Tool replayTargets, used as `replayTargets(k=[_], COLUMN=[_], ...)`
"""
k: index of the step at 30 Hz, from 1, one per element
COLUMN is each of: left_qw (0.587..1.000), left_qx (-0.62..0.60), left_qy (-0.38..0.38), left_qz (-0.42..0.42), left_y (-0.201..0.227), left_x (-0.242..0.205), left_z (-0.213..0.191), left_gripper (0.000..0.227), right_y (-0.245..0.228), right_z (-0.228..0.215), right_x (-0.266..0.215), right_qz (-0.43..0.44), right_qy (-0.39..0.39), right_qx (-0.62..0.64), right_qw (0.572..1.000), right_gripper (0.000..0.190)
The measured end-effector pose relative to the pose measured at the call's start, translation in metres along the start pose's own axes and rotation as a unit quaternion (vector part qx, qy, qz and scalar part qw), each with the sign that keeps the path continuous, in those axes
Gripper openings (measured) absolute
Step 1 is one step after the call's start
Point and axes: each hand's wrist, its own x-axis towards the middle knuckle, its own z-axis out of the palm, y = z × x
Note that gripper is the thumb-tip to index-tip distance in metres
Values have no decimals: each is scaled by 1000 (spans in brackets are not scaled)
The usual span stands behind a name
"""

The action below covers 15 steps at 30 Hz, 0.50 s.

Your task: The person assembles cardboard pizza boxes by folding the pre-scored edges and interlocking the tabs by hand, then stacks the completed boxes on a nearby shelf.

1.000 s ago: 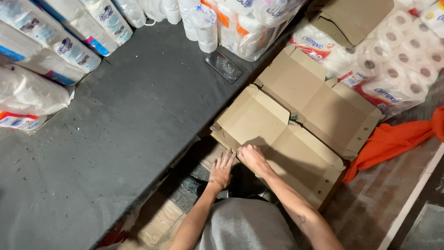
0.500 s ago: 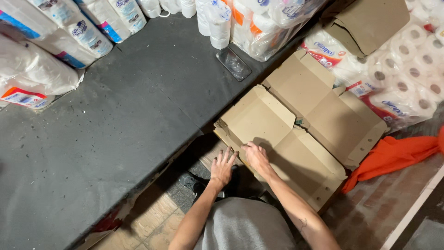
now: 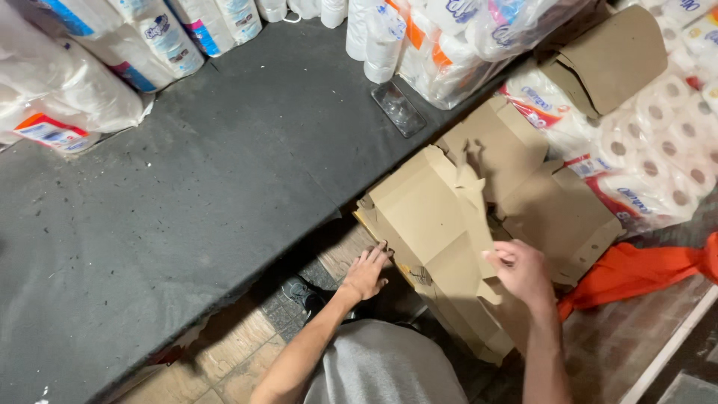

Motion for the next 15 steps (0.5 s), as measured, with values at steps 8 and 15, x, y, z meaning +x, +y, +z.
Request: replayTargets(k=[8,15], left_qw=[929,911], left_qx=[-358,-391], left_qy=[-85,-12], left_qz=[-40,-129], left_y=[-67,-112], left_x=[-108,-188], left_z=[-31,-68], left_gripper=[42,36], right_y=[-99,-331], right_z=[-73,25], right_x=[-37,-11], right_qz=[-261,-518], right_qy=[264,89], right_qx=[-38,-31], right_qw=[928,850], right_gripper=[20,25])
